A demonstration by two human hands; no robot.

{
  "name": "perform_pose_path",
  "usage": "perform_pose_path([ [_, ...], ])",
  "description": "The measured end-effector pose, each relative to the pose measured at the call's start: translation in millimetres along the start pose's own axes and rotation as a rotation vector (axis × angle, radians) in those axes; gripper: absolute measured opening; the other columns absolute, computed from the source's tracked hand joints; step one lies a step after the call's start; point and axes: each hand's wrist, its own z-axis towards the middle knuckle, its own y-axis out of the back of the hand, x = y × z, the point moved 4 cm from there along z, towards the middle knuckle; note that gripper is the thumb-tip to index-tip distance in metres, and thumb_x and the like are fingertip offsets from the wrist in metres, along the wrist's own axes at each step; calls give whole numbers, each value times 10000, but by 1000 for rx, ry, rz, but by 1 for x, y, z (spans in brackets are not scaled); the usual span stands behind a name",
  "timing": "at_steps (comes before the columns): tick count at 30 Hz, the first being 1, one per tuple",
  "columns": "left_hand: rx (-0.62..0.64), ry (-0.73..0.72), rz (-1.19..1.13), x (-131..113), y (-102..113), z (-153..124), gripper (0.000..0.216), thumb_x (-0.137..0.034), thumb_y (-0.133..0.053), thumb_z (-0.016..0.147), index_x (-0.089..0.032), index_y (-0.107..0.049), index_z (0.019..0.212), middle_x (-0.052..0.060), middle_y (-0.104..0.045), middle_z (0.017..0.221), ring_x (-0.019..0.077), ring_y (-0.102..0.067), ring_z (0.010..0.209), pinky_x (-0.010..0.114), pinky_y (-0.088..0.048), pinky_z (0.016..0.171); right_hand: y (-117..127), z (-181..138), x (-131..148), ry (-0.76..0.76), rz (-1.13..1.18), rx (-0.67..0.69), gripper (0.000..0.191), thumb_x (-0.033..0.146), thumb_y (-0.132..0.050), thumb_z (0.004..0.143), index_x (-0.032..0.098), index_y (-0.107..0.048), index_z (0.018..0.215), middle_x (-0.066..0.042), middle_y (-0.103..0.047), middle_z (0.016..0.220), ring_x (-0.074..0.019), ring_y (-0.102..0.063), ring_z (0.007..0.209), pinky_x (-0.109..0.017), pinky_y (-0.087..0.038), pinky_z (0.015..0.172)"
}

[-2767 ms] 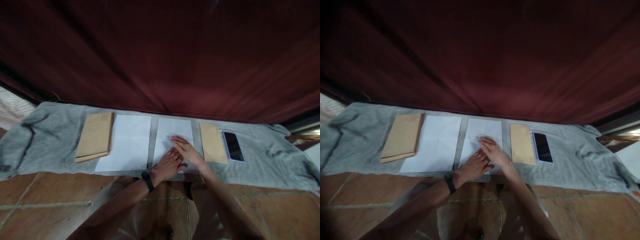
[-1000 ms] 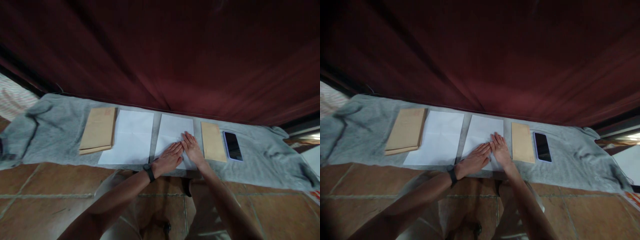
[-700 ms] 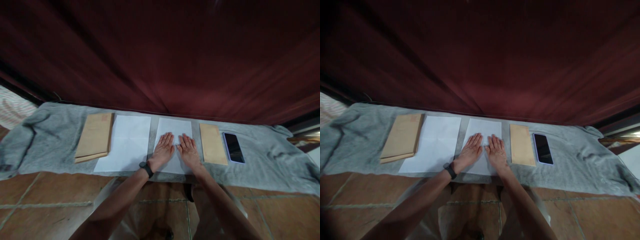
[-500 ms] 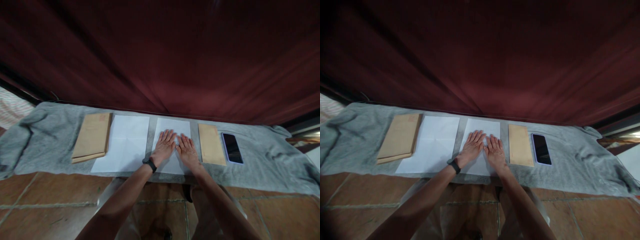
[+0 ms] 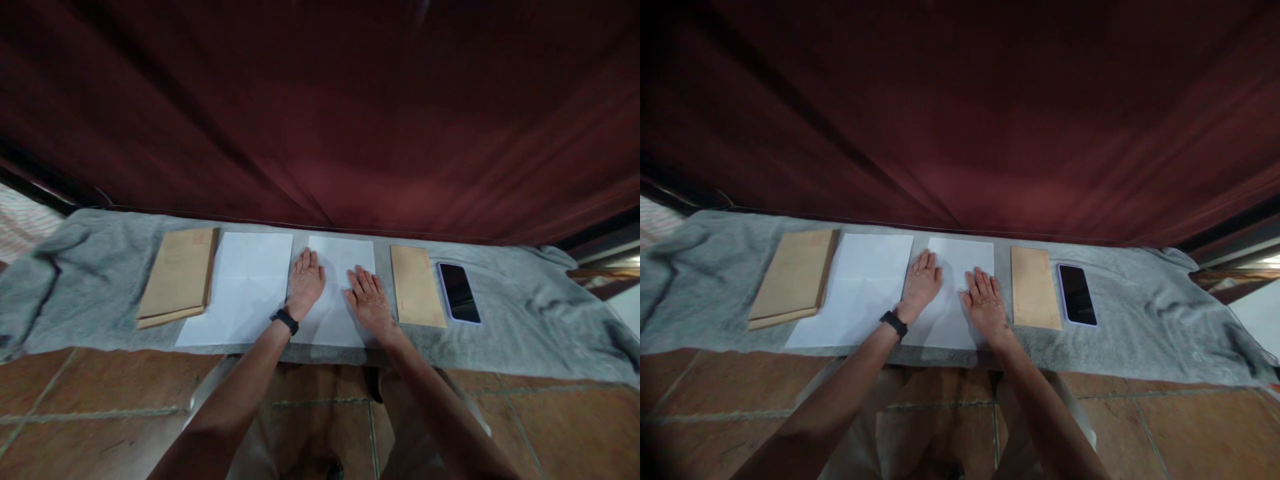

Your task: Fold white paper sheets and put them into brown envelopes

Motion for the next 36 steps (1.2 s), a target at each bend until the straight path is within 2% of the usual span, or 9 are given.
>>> perform_pose_path([
  [6,-43,89,-118,17,13,15,494,-109,-472,892,-76,-572,1375,201,-657,1278,305,-624,1202,454,-489,1071,1,0,0,-5,5,13,560,415,-332,1080,159,-362,1577,-142,-329,1643,-287,-307,1521,-516,-258,1227],
  [11,-29,133,-194,22,12,17,560,-23,-485,830,-101,-594,1373,181,-669,1206,277,-663,1135,403,-534,1034,4,0,1,2,7,15,566,428,-337,1077,161,-366,1576,-139,-328,1644,-291,-320,1514,-520,-263,1224],
  [17,-11,147,-227,26,12,15,518,-24,-502,829,-141,-647,1312,131,-691,1140,234,-701,1030,348,-553,1004,6,2,0,-6,8,44,567,427,-357,1070,153,-388,1566,-138,-350,1634,-300,-332,1507,-524,-247,1232],
  [21,-12,98,-166,20,17,11,493,-21,-466,858,-139,-650,1300,143,-673,1177,244,-677,1087,365,-531,1028,6,2,5,-39,25,48,554,388,-351,1067,132,-402,1555,-142,-357,1630,-303,-344,1500,-522,-250,1232],
  [24,-55,35,-43,5,21,2,476,-66,-434,914,-142,-607,1351,184,-586,1377,308,-585,1262,463,-477,1081,4,1,10,-50,23,32,543,347,-321,1070,115,-397,1555,-147,-360,1628,-302,-347,1499,-517,-255,1229],
  [27,-30,-153,-28,-21,13,-14,462,-189,-411,991,-150,-524,1438,167,-413,1588,324,-406,1454,504,-381,1168,2,-1,13,-38,20,13,538,331,-318,1069,129,-388,1562,-143,-365,1626,-300,-339,1504,-521,-261,1226],
  [31,71,-405,-90,-50,-8,-45,526,-380,-373,1041,-196,-416,1531,108,-348,1647,300,-242,1548,546,-229,1250,-2,-6,12,11,-13,22,549,202,-314,1036,105,-353,1575,-153,-331,1640,-286,-284,1531,-509,-238,1238],
  [33,83,-424,-93,-53,-15,-56,576,-432,-352,1045,-172,-368,1559,130,-344,1645,292,-227,1555,551,-194,1262,-3,-7,11,36,-24,33,568,173,-322,1022,104,-328,1586,-157,-314,1646,-284,-256,1542,-512,-225,1243],
  [36,83,-398,-82,-48,-18,-62,661,-521,-362,1031,-120,-357,1557,173,-346,1635,293,-239,1551,534,-197,1266,-3,-7,10,52,-20,24,569,231,-329,1043,157,-290,1607,-133,-319,1649,-284,-252,1544,-528,-230,1236],
])
